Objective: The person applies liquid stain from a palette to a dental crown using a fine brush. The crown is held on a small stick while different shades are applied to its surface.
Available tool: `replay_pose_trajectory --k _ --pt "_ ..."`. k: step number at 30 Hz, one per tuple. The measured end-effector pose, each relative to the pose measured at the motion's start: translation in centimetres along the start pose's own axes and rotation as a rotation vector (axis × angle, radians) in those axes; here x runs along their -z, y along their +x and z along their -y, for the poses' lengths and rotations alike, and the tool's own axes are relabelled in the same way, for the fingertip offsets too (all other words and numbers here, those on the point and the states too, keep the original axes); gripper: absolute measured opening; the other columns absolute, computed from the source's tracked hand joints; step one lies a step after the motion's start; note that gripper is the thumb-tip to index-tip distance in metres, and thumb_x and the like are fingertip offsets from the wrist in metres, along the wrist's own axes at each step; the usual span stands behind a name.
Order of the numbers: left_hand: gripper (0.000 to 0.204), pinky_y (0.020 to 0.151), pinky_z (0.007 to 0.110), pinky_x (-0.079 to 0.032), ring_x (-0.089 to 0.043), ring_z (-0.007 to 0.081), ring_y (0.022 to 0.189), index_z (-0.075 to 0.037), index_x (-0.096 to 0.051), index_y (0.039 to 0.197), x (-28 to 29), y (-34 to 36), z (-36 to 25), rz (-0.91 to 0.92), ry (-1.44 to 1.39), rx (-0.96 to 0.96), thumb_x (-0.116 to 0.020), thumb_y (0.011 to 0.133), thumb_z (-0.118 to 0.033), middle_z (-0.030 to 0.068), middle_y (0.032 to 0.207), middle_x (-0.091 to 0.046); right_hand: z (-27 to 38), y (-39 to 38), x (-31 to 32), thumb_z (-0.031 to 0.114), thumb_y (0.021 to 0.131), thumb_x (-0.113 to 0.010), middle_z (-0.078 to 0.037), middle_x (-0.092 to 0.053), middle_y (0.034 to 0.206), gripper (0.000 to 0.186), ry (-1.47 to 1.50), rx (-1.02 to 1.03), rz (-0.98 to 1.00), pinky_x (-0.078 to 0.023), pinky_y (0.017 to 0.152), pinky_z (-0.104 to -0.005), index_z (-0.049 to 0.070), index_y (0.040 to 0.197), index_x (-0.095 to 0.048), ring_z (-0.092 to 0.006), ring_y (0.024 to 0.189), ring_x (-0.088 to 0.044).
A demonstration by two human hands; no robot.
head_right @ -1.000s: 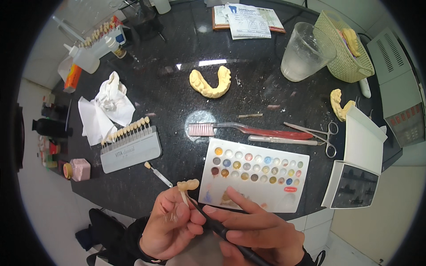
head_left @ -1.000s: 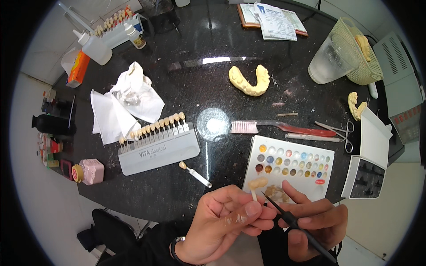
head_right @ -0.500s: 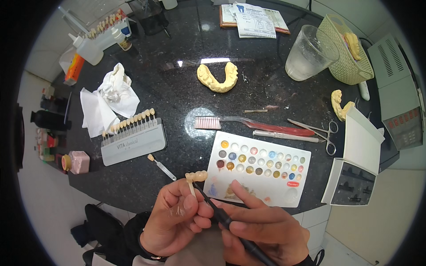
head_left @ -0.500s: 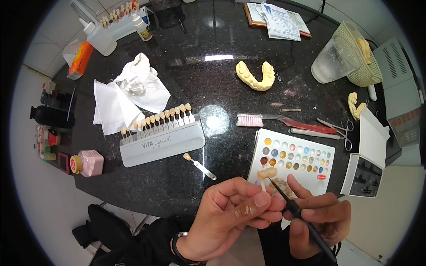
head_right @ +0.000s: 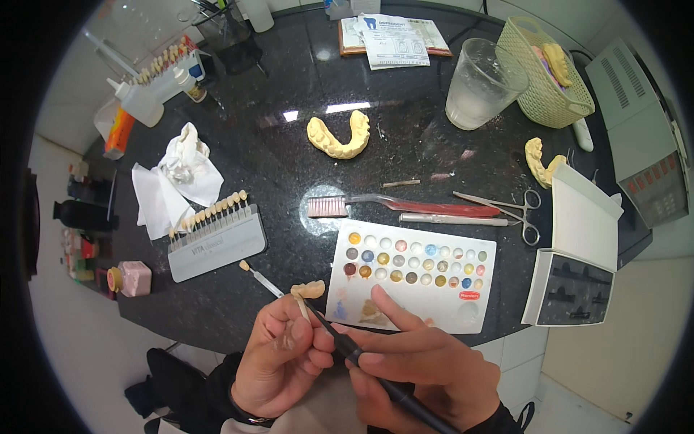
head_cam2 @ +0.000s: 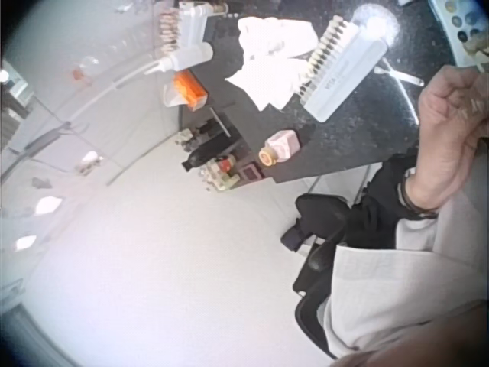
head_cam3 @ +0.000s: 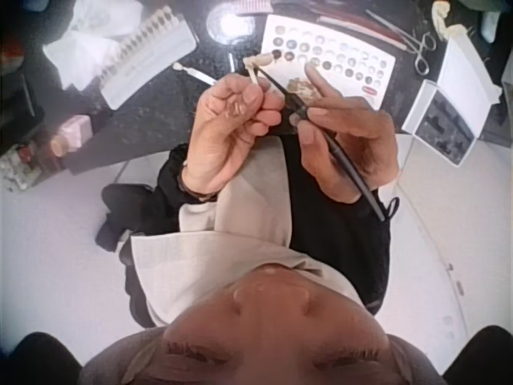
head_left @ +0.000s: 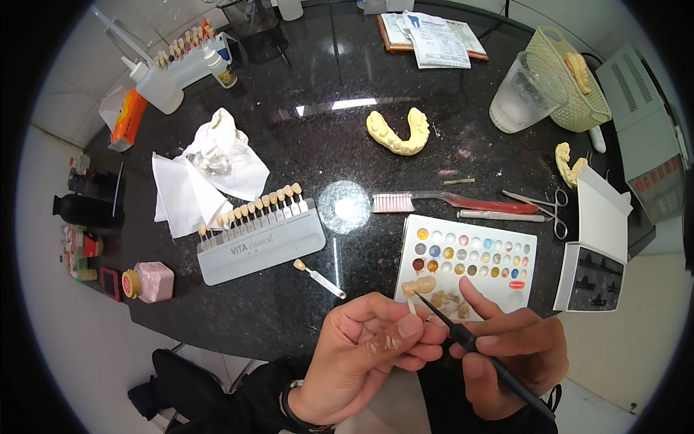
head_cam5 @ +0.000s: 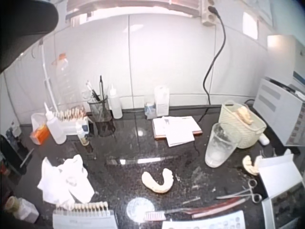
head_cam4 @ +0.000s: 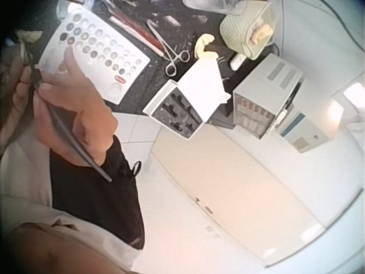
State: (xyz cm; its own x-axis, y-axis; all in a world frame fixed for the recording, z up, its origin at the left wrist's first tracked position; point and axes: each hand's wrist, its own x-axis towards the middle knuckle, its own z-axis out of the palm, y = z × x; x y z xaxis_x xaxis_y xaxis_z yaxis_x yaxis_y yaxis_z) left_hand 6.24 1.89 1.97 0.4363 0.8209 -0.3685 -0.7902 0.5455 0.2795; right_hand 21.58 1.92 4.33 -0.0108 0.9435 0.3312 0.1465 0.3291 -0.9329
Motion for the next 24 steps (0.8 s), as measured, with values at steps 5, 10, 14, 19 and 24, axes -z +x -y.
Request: replay_pose_trajectory --k 5,10,14,19,24 --pt "0.015 0.066 0.023 -0.052 -0.062 0.0210 0.082 -0.001 -0.053 0.098 0.22 0.02 0.29 0.002 0.007 -0.004 -0.053 0.085 -0.008 0.0182 0.094 -0.060 -0.09 -0.21 0.00 0.012 0.075 -0.061 -0.012 -0.053 0.065 0.023 0.028 0.005 -0.030 -0.039 0.086 -0.0563 0.000 0.080 -0.043 -0.0222 0.062 -0.063" --pt "0.015 0.066 0.024 -0.053 -0.062 0.0213 0.082 0.000 -0.052 0.097 0.03 0.01 0.41 0.003 0.014 -0.029 -0.053 0.084 -0.007 0.0199 0.094 -0.060 0.30 -0.20 -0.02 0.014 0.075 -0.063 -0.012 -0.052 0.065 0.024 0.047 -0.024 -0.065 -0.040 0.085 -0.0558 0.000 0.081 -0.043 -0.0226 0.062 -0.063" --pt "0.015 0.066 0.024 -0.054 -0.063 0.0217 0.081 0.001 -0.052 0.096 -0.03 -0.03 0.56 0.012 0.005 -0.046 -0.053 0.083 -0.006 0.0206 0.093 -0.060 0.25 -0.27 0.06 0.014 0.076 -0.063 -0.012 -0.053 0.064 0.025 0.052 -0.005 -0.049 -0.040 0.085 -0.0559 0.000 0.081 -0.043 -0.0228 0.062 -0.063" --pt "0.013 0.064 0.025 -0.054 -0.063 0.0225 0.080 0.000 -0.053 0.095 0.05 -0.08 0.75 -0.014 0.030 -0.059 -0.053 0.083 -0.006 0.0204 0.092 -0.060 -0.01 -0.17 0.65 0.015 0.076 -0.062 -0.012 -0.054 0.064 0.026 0.058 0.045 0.031 -0.038 0.086 -0.0571 -0.001 0.083 -0.043 -0.0226 0.061 -0.063" --pt "0.012 0.064 0.025 -0.053 -0.063 0.0227 0.079 -0.001 -0.053 0.094 -0.09 -0.05 0.73 -0.018 0.046 -0.059 -0.054 0.083 -0.006 0.0200 0.091 -0.061 0.23 -0.08 0.55 0.014 0.076 -0.061 -0.012 -0.054 0.063 0.025 0.071 0.022 0.007 -0.036 0.087 -0.0581 0.000 0.082 -0.042 -0.0241 0.062 -0.064"
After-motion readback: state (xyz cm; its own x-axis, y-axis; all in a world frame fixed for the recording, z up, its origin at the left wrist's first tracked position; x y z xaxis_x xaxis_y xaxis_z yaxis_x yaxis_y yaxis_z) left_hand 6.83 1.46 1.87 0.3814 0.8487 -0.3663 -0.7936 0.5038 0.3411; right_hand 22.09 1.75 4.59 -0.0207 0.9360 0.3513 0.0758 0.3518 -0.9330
